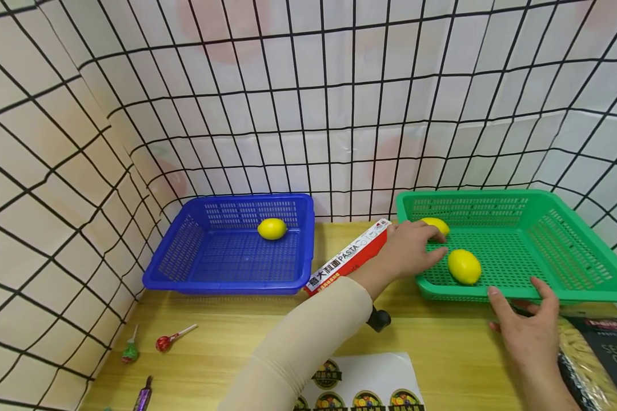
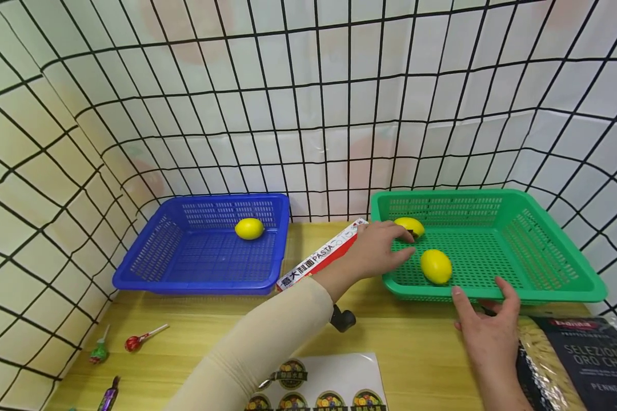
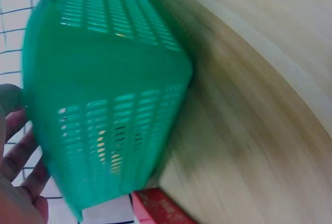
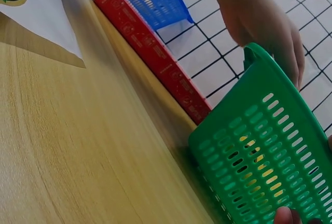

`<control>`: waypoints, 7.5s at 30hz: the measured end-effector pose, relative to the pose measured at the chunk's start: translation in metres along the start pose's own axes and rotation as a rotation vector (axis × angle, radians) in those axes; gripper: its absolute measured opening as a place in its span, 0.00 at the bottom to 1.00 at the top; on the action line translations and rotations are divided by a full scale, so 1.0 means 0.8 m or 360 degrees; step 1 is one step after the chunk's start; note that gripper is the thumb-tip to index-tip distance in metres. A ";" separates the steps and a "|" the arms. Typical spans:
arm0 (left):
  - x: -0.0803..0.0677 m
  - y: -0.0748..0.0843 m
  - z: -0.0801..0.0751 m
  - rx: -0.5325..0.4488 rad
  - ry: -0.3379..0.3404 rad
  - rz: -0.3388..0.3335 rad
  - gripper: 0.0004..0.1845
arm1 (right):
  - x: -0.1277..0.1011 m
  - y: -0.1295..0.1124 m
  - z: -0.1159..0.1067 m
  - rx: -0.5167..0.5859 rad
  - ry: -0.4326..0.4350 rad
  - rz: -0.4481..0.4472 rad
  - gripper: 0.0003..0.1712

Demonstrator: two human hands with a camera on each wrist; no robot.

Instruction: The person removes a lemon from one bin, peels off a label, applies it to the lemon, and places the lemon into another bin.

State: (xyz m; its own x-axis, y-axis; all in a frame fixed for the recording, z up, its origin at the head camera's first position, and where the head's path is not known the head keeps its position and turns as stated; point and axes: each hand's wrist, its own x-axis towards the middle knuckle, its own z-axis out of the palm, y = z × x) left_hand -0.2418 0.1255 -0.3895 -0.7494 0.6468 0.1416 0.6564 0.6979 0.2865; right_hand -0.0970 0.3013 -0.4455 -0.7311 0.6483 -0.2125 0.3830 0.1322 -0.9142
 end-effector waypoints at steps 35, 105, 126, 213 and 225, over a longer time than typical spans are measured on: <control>-0.237 -0.186 -0.128 -0.0339 0.0526 -0.0393 0.18 | -0.098 -0.027 0.077 -0.0207 -0.0425 -0.0761 0.46; -0.125 -0.358 -0.115 -0.0151 -0.0434 -0.0763 0.35 | -0.126 -0.093 0.295 -0.0211 -0.1375 -0.0622 0.49; -0.127 -0.359 -0.103 -0.0164 -0.0413 -0.0791 0.31 | -0.129 -0.095 0.291 -0.0220 -0.1367 -0.0601 0.48; -0.272 -0.150 -0.101 -0.1076 0.0183 -0.0242 0.26 | -0.143 -0.053 0.171 -0.0423 -0.1490 -0.0552 0.43; -0.250 -0.113 -0.053 -0.0987 -0.0055 -0.0115 0.27 | -0.139 -0.003 0.128 -0.0322 -0.2063 -0.0499 0.22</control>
State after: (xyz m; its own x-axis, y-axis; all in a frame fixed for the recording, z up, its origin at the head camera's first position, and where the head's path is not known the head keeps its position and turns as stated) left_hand -0.1550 -0.0802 -0.4039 -0.7800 0.6215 0.0736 0.4241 0.4385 0.7924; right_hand -0.0746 0.1521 -0.4546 -0.7622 -0.5842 -0.2790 0.0966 0.3235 -0.9413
